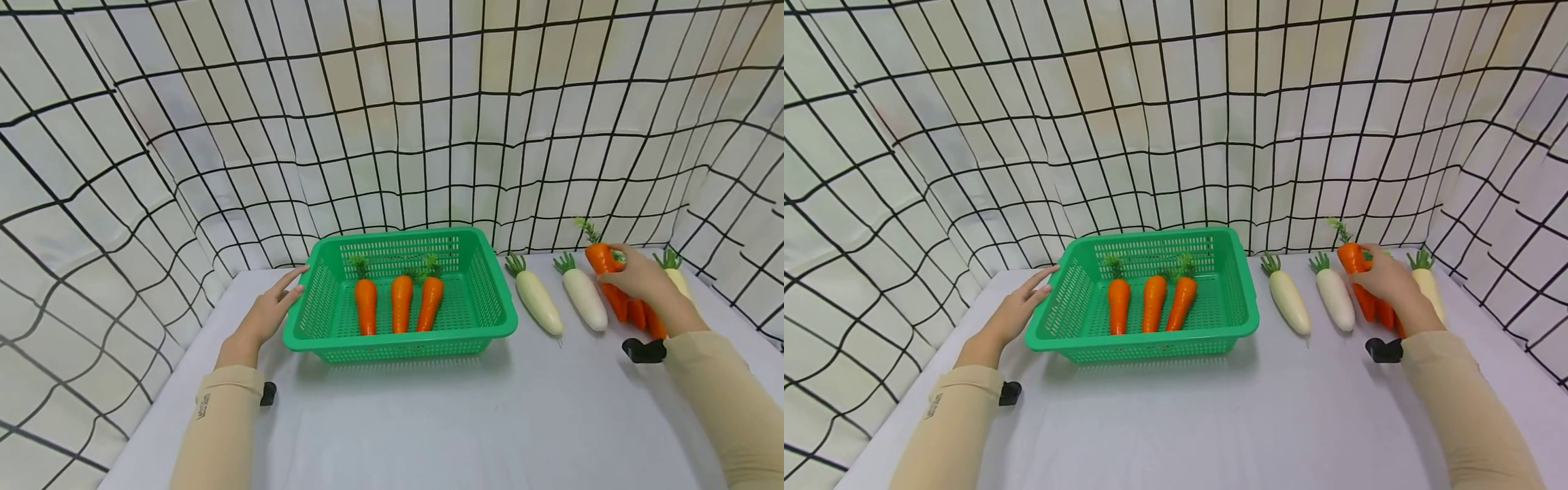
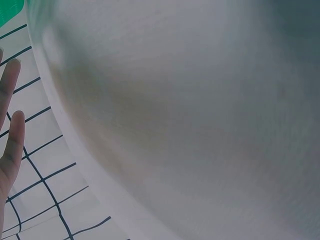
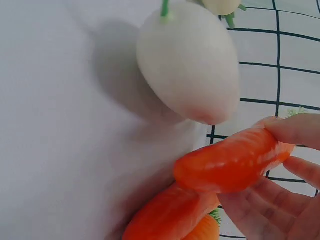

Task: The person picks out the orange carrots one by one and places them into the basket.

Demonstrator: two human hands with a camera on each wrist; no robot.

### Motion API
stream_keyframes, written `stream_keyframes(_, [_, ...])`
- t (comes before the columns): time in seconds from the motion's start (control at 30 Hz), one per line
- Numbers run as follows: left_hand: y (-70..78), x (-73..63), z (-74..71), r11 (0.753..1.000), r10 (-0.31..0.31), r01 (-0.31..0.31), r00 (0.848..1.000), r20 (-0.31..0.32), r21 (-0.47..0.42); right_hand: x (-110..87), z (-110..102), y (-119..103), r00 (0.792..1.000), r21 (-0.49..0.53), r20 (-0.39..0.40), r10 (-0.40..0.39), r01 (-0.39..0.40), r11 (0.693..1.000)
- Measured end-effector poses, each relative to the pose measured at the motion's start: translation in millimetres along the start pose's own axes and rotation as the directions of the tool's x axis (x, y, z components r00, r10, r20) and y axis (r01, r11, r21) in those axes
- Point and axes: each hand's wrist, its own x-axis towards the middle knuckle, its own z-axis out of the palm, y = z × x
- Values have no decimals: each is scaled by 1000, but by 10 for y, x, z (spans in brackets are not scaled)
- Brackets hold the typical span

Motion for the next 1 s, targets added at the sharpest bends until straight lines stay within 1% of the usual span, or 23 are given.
stream_keyframes(0.07, [3,-1,1,1000,-3,3,1000,0,-2,-27,-8,-24,999,31,-33,-2,3,1000])
stream_keyframes(0.13, [3,0,2,1000,-3,3,1000,1,-4,-57,-10,-61,997,83,-72,-7,13,996])
stream_keyframes(0.27, [-2,6,-1,1000,1,-1,1000,-2,-5,-90,-15,-161,990,192,-141,-28,55,980])
stream_keyframes(0.33, [-6,10,-5,1000,2,-2,1000,-3,-4,-101,-24,-227,985,233,-163,-49,87,969])
stream_keyframes(0.4, [-6,12,-9,1000,1,-1,1000,-4,-4,-111,-36,-296,984,269,-165,-68,111,957])
stream_keyframes(0.5, [-1,12,-14,1000,2,-2,1000,0,-9,-130,-51,-388,987,333,-142,-79,123,935])
stream_keyframes(0.63, [7,8,-15,1000,6,-6,1000,2,-13,-148,-57,-507,992,403,-100,-82,116,908])
stream_keyframes(0.73, [7,7,-12,1000,8,-8,1000,0,-8,-149,-61,-604,993,449,-62,-103,120,885])
stream_keyframes(0.9, [7,4,-5,1000,6,-6,1000,0,-6,-138,-63,-764,991,543,22,-134,100,834])
stream_keyframes(1.0, [7,1,-1,1000,2,-2,1000,5,-9,-130,-61,-844,987,554,49,-151,99,827])
